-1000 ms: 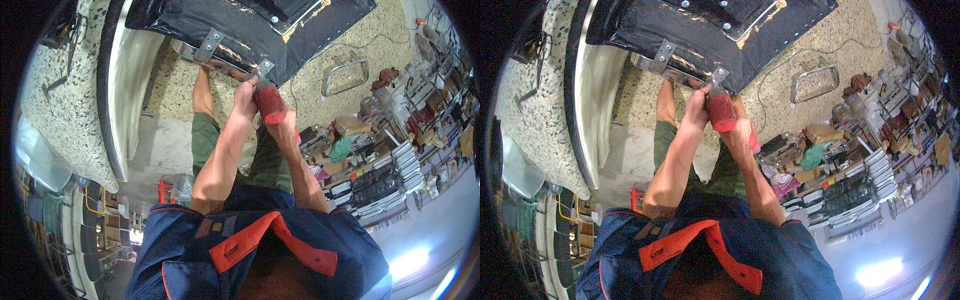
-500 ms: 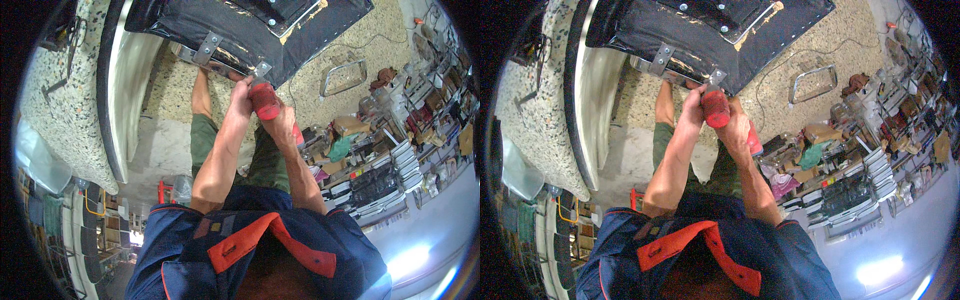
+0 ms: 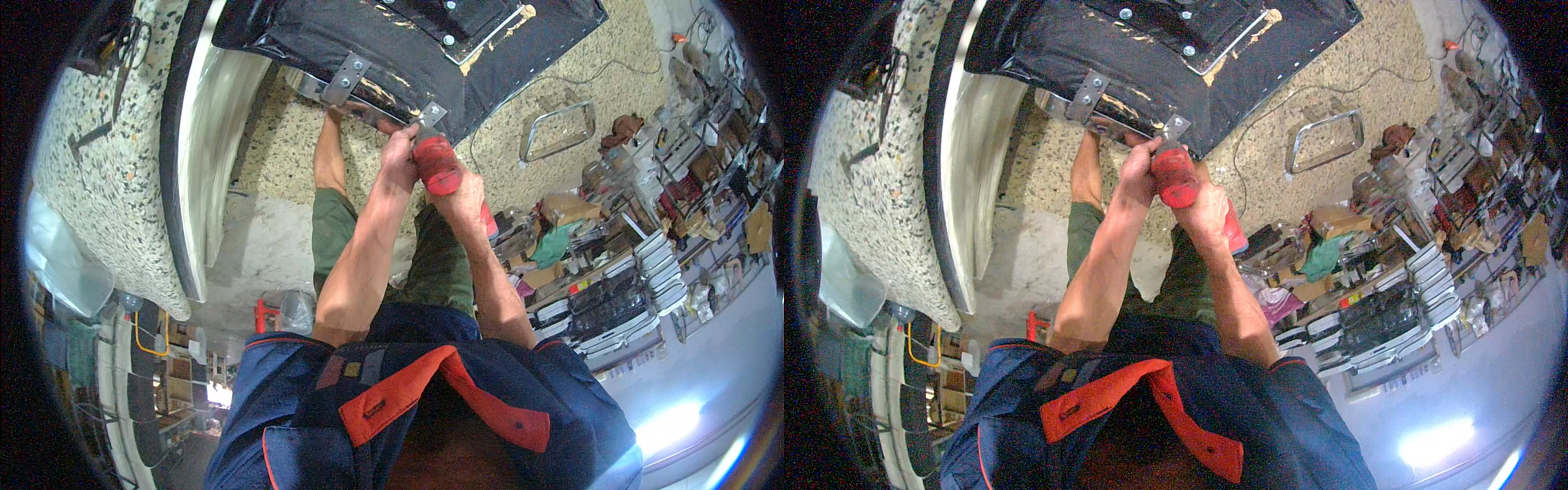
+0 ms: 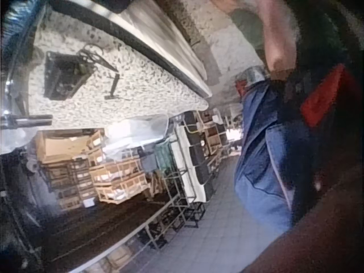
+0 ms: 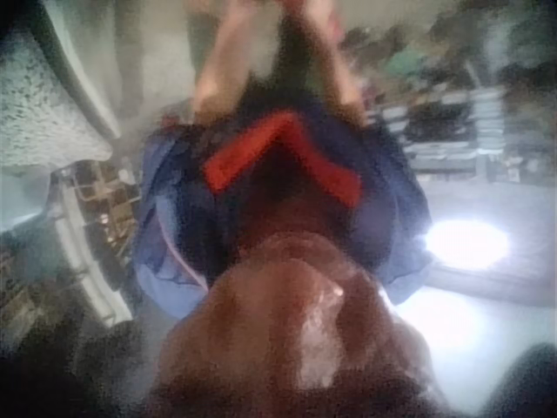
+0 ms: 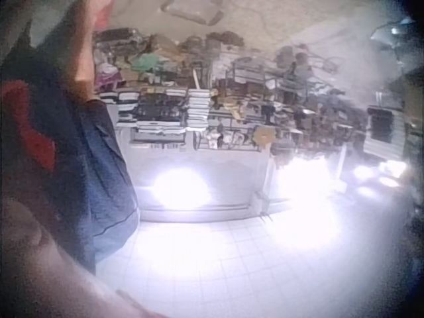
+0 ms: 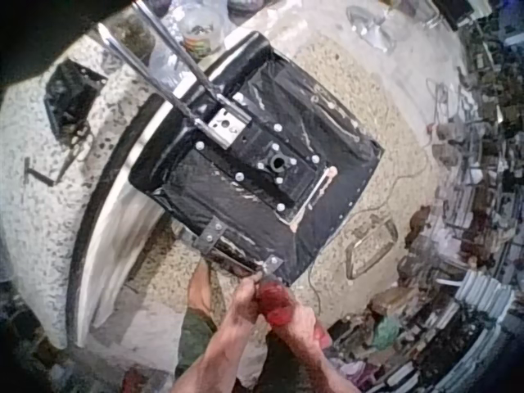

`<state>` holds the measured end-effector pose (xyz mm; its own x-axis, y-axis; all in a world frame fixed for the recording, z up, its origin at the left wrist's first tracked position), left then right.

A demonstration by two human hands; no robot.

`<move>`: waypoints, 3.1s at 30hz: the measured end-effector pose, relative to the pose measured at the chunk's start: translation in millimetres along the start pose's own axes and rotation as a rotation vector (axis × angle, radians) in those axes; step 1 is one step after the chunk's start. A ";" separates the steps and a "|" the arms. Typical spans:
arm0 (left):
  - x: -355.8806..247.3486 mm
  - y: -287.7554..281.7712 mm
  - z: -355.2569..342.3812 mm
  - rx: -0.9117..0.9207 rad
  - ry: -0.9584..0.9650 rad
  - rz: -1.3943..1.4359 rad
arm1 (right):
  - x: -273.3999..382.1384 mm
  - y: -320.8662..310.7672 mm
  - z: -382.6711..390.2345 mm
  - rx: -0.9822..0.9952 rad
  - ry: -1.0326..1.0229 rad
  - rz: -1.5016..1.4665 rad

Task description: The person works on a large curved metal appliance part, using a screwdriver to remove fasteners, then a red power drill to remove screws, and pliers to remove metal clips. The person flips the part over and continues removing fasteners and clips from the underside.

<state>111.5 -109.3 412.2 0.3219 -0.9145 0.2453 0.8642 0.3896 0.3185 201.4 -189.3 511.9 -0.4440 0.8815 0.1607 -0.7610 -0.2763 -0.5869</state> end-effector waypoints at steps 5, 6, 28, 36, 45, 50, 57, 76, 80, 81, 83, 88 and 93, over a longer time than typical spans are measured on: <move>9.2 -1.9 -5.7 0.006 0.057 0.007 | -13.4 -5.1 1.5 -0.010 -0.131 0.033; 13.7 -7.7 -11.1 -0.010 0.075 0.010 | -19.8 -4.3 2.1 -0.027 -0.198 0.037; -118.5 -10.8 -4.9 0.048 0.167 0.365 | 114.8 -7.1 -51.2 -0.070 -0.369 -0.014; -128.4 18.1 0.7 0.034 0.207 0.446 | 146.5 -35.0 -69.8 -0.004 -0.199 0.142; -124.6 6.3 -12.7 0.013 0.197 0.488 | 176.1 -52.3 -75.0 0.074 -0.157 0.335; -123.2 36.3 31.5 0.006 0.409 0.424 | 181.2 -67.2 -75.9 0.080 -0.188 0.354; -123.5 18.9 -18.0 -0.121 0.179 0.471 | 179.7 -66.9 -78.4 0.079 -0.227 0.344; -114.4 -8.7 32.6 0.032 0.269 0.461 | 134.8 -8.0 -45.4 0.027 -0.379 0.055; -120.4 -6.4 29.5 0.045 0.242 0.504 | 150.1 -13.8 -48.6 0.048 -0.336 0.117; -122.3 -5.4 33.6 0.083 0.272 0.466 | 157.1 -17.4 -48.1 0.057 -0.291 0.156; -124.5 -4.7 42.7 0.161 0.332 0.388 | 175.8 -28.2 -46.3 0.068 -0.244 0.219; -125.9 -9.0 35.0 0.104 0.278 0.363 | 184.7 -31.8 -46.2 0.082 -0.211 0.267; -126.2 -3.2 39.5 0.050 0.261 0.354 | 182.7 -36.1 -53.4 0.119 -0.244 0.364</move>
<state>52.9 9.2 416.5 0.6872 -0.7181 0.1103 0.6652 0.6829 0.3019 173.0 2.2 520.1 -0.7803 0.6069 0.1513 -0.5776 -0.6063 -0.5467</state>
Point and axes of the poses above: each hand's wrist, its own z-axis away from the middle knuckle, its own y-axis out of the palm, x = y × z, the point moved 1 cm from there along -z, towards the middle knuckle
